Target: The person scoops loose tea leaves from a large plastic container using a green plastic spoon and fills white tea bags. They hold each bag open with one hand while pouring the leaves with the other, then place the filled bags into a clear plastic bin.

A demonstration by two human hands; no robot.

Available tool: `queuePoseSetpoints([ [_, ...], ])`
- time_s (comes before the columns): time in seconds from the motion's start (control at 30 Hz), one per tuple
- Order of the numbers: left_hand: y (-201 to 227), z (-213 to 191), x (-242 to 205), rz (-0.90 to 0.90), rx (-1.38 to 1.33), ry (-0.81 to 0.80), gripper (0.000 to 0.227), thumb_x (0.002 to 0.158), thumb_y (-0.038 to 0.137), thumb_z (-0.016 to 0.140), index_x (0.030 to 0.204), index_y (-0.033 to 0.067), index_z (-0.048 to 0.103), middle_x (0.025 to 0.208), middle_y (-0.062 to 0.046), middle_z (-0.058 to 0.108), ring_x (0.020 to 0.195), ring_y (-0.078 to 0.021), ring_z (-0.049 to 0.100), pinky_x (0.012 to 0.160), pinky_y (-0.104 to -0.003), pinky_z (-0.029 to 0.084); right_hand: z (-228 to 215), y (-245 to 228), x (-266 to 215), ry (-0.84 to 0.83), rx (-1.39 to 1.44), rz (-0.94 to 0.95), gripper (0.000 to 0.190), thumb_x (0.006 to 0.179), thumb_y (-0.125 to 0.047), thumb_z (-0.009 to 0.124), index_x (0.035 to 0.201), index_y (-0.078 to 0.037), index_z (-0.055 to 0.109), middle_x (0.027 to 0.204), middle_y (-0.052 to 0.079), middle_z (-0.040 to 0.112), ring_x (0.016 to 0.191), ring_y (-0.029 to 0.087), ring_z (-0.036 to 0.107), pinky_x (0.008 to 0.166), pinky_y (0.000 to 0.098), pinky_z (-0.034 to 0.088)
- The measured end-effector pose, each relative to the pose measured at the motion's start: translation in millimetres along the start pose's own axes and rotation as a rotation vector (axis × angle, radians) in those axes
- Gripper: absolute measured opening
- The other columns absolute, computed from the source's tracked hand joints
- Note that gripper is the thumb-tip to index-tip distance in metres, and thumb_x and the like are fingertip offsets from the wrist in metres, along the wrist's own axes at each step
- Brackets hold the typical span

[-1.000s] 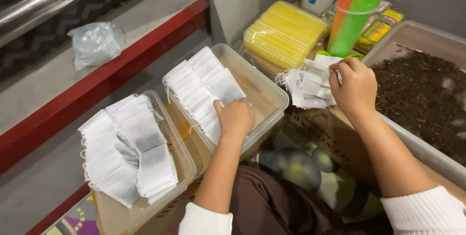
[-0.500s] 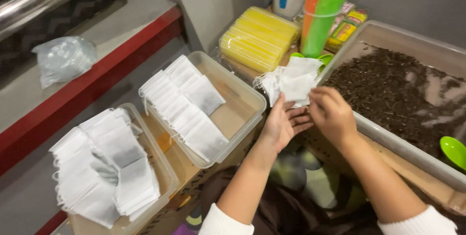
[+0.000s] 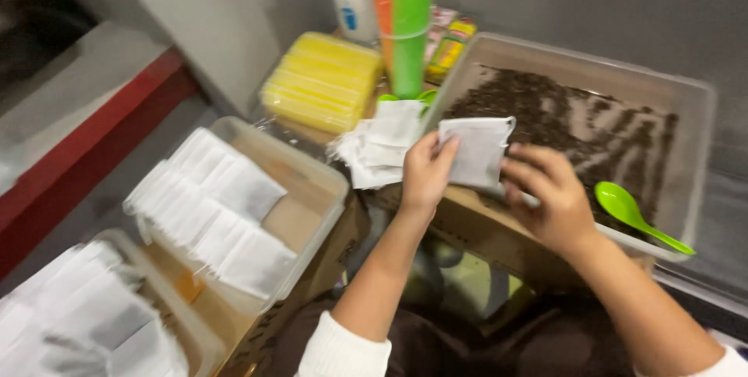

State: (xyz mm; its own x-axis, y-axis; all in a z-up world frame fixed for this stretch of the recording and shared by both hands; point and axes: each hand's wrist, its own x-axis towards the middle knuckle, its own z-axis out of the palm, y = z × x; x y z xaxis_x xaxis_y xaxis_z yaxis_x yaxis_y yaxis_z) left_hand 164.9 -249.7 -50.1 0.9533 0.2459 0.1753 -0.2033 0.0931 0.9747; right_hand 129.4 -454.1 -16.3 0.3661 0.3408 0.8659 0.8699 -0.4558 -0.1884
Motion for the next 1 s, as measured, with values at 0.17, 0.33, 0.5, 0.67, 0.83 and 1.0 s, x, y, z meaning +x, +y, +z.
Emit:
queuePoseSetpoints([
  [0.17, 21, 83, 20, 0.343, 0.348, -0.251, 0.011, 0.089, 0.032, 0.077, 0.099, 0.0274, 0.077, 0.088, 0.004, 0.076, 0.096, -0.0184, 0.074, 0.085, -0.032, 0.059, -43, 44, 22, 0.081, -0.097, 0.133, 0.038, 0.094, 0.004, 0.072, 0.132, 0.002, 0.068, 0.132, 0.024, 0.058, 0.117, 0.046, 0.062, 0.099, 0.0524, 0.052],
  [0.33, 9, 119, 36, 0.485, 0.303, -0.456, 0.008, 0.088, 0.016, 0.074, 0.096, 0.0175, 0.076, 0.09, -0.006, 0.077, 0.098, -0.0288, 0.073, 0.089, -0.04, 0.057, -49, 96, -2, 0.096, -0.077, 0.278, 0.019, 0.092, 0.003, 0.079, 0.109, -0.006, 0.075, 0.107, 0.012, 0.066, 0.101, 0.036, 0.069, 0.089, 0.046, 0.055],
  [0.5, -20, 122, 46, 0.447, 0.347, -0.45, 0.011, 0.085, 0.01, 0.077, 0.095, 0.0126, 0.076, 0.09, -0.009, 0.076, 0.098, -0.0298, 0.073, 0.089, -0.04, 0.056, -46, 110, -12, 0.119, -0.015, 0.398, 0.028, 0.08, 0.001, 0.083, 0.103, -0.007, 0.07, 0.093, 0.011, 0.065, 0.088, 0.035, 0.067, 0.08, 0.0459, 0.054],
  [0.67, 9, 116, 37, 0.462, 0.399, -0.452, 0.011, 0.085, 0.011, 0.075, 0.096, 0.0129, 0.074, 0.089, -0.01, 0.075, 0.095, -0.0325, 0.072, 0.089, -0.041, 0.055, -47, 105, -13, 0.083, -0.056, 0.406, 0.021, 0.082, -0.001, 0.081, 0.097, -0.011, 0.069, 0.092, 0.007, 0.065, 0.088, 0.033, 0.068, 0.081, 0.0447, 0.054],
  [0.83, 3, 117, 40, 0.484, 0.433, -0.422, 0.012, 0.089, 0.01, 0.072, 0.1, 0.0142, 0.073, 0.09, -0.008, 0.075, 0.095, -0.0322, 0.072, 0.087, -0.042, 0.055, -50, 101, -15, 0.098, -0.126, 0.425, 0.018, 0.087, -0.002, 0.079, 0.094, -0.017, 0.072, 0.085, -0.002, 0.068, 0.085, 0.024, 0.068, 0.083, 0.0379, 0.05],
  [1.0, 0, 114, 42, 0.546, 0.498, -0.38, 0.005, 0.088, 0.016, 0.074, 0.093, 0.0143, 0.073, 0.082, -0.009, 0.073, 0.088, -0.0333, 0.071, 0.082, -0.044, 0.056, -54, 97, -13, 0.087, -0.158, 0.357, 0.011, 0.09, -0.012, 0.081, 0.094, -0.015, 0.072, 0.097, 0.002, 0.064, 0.094, 0.027, 0.061, 0.088, 0.0407, 0.046],
])
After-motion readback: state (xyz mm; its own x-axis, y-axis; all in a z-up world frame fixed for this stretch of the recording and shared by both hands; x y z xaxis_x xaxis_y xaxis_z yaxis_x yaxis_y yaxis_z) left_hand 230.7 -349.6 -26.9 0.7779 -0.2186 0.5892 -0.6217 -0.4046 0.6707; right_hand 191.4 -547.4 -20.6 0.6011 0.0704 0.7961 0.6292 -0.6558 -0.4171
